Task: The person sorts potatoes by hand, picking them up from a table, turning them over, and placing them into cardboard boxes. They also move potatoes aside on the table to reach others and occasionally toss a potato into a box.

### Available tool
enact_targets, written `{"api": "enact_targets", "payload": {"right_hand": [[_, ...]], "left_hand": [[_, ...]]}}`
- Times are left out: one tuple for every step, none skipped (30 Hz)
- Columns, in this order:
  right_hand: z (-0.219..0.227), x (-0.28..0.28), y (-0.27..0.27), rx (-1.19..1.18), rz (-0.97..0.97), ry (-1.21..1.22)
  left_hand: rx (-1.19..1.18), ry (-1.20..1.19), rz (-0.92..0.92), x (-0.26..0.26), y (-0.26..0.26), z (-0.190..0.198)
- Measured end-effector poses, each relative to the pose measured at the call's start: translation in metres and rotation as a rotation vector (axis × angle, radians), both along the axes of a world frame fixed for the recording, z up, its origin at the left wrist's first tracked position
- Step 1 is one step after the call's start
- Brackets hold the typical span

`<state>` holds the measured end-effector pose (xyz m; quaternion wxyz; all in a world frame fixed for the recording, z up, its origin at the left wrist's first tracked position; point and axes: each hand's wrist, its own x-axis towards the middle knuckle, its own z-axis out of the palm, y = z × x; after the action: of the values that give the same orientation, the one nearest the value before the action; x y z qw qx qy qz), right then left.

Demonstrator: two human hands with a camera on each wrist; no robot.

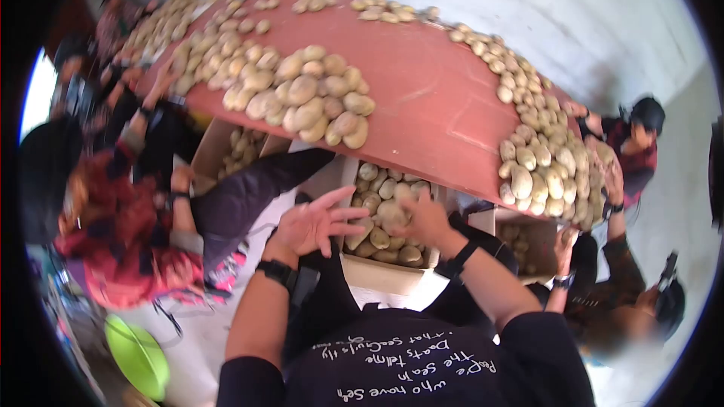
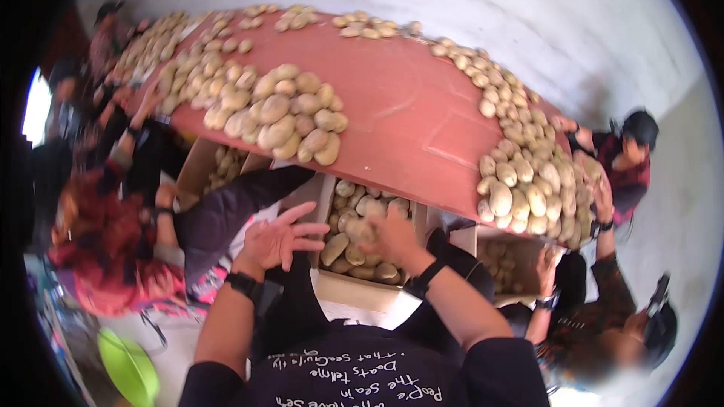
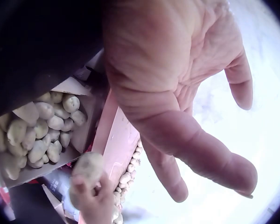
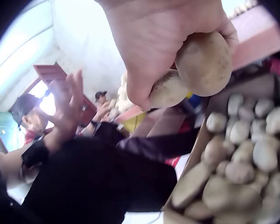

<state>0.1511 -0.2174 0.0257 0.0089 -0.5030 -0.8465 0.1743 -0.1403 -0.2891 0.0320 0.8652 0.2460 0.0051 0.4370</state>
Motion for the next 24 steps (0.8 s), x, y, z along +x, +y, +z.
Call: {"api": "enact_targets", "payload": {"right_hand": [[-0.004,-0.007,-0.018,-0.139,0.035,-0.057],[-0.011,-0.01,-0.031,-0.204,0.076,-0.105],[-0.025,-0.011,-0.039,-0.269,0.107,-0.148],[-0.038,-0.013,-0.039,-0.329,0.128,-0.186],[-0.053,-0.012,-0.032,-0.327,0.135,-0.209],[-0.07,-0.006,-0.021,-0.325,0.137,-0.229],[-0.072,-0.004,-0.017,-0.323,0.136,-0.245],[-0.072,-0.001,-0.007,-0.282,0.063,-0.227],[-0.057,-0.003,0.01,-0.232,-0.022,-0.208],[-0.048,-0.005,0.021,-0.185,-0.104,-0.186],[-0.045,-0.004,0.024,-0.187,-0.115,-0.213],[-0.043,-0.004,0.026,-0.186,-0.13,-0.237],[-0.041,-0.005,0.029,-0.182,-0.144,-0.259],[-0.055,-0.002,0.026,-0.152,-0.104,-0.267],[-0.069,0.0,0.024,-0.247,-0.039,-0.312],[-0.084,0.003,0.022,-0.345,0.026,-0.355],[-0.09,0.005,0.019,-0.441,0.095,-0.395],[-0.086,0.008,0.013,-0.424,0.096,-0.372],[-0.073,0.008,0.003,-0.408,0.098,-0.348],[-0.059,0.007,-0.007,-0.393,0.1,-0.323],[-0.04,0.008,-0.008,-0.434,0.156,-0.25],[-0.015,0.012,-0.004,-0.471,0.212,-0.175],[0.015,0.016,0.0,-0.503,0.267,-0.098],[0.056,0.017,-0.001,-0.526,0.273,-0.018]], "left_hand": [[0.015,-0.029,-0.007,-0.001,0.0,-0.001],[0.012,-0.064,-0.017,-0.002,0.0,0.0],[0.007,-0.082,-0.007,-0.001,-0.002,-0.001],[0.006,-0.095,-0.006,-0.001,-0.002,-0.001],[0.005,-0.104,-0.015,0.0,-0.001,-0.002],[0.027,-0.118,-0.024,0.001,-0.001,-0.003],[0.027,-0.11,-0.018,0.0,-0.004,-0.004],[0.029,-0.099,-0.019,-0.001,-0.005,-0.004],[0.039,-0.09,-0.031,0.0,-0.002,-0.002],[0.032,-0.096,-0.023,0.0,-0.001,-0.002],[0.024,-0.103,-0.02,-0.001,-0.002,-0.003],[0.018,-0.106,-0.021,-0.001,-0.002,-0.003],[0.023,-0.105,-0.018,-0.002,-0.001,-0.002],[0.028,-0.104,-0.015,-0.002,0.0,-0.002],[0.031,-0.103,-0.01,-0.002,0.0,-0.002],[0.029,-0.082,-0.003,-0.002,-0.001,-0.001],[0.03,-0.076,-0.001,-0.002,-0.001,-0.001],[0.031,-0.069,0.004,-0.002,-0.001,-0.001],[0.03,-0.061,0.01,-0.002,-0.002,0.001],[0.02,-0.072,0.004,-0.002,-0.002,0.003],[0.007,-0.091,0.0,-0.001,-0.003,0.003],[-0.005,-0.11,-0.004,0.0,-0.003,0.001],[-0.013,-0.127,-0.011,0.0,-0.003,-0.001],[-0.026,-0.126,-0.006,0.0,-0.003,-0.003]]}}
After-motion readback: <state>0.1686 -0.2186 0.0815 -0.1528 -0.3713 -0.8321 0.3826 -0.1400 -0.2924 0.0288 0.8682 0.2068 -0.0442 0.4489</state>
